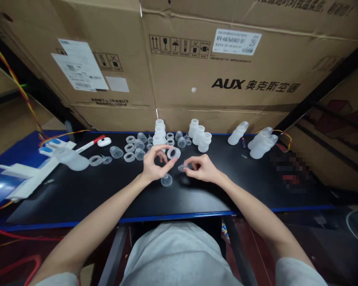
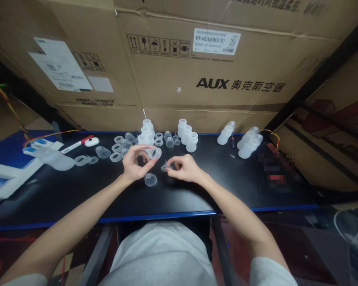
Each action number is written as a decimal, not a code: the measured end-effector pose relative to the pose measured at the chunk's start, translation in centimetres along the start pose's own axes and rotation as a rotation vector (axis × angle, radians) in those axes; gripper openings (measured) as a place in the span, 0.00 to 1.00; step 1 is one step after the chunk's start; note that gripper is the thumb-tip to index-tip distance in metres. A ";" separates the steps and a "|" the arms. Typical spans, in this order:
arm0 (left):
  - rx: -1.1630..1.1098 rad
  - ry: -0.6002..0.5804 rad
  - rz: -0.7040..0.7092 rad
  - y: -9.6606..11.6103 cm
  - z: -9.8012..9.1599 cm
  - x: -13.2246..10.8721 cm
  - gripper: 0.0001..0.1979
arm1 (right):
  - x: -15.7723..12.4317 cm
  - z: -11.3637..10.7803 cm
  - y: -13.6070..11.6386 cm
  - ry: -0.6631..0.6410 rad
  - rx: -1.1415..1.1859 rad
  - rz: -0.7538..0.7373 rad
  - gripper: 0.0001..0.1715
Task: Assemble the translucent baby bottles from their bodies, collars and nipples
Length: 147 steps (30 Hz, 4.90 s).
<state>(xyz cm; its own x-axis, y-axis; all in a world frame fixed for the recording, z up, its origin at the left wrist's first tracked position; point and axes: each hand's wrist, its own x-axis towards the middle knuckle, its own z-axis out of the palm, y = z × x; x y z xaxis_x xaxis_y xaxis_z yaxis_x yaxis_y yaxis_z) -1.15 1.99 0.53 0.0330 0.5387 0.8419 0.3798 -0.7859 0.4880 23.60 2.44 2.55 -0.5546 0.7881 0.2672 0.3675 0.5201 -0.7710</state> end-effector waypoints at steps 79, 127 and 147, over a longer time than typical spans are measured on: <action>0.146 -0.768 -0.447 0.0 0.6 -1.0 0.33 | 0.7 1.3 3.3 -0.038 -0.181 -0.123 0.11; -0.303 -0.139 -0.163 1.2 1.6 -1.2 0.18 | 0.6 0.5 1.9 0.219 0.106 -0.275 0.18; 0.138 -0.183 0.019 -0.7 -0.4 0.4 0.20 | 1.0 -1.1 2.3 0.517 -0.094 -0.323 0.09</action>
<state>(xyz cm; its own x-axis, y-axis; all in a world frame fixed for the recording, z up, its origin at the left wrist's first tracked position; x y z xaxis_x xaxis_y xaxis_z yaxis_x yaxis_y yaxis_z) -1.78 2.61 0.63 0.2032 0.5804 0.7886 0.4997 -0.7541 0.4262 24.68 4.82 1.67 -0.2236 0.6312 0.7427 0.3191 0.7674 -0.5561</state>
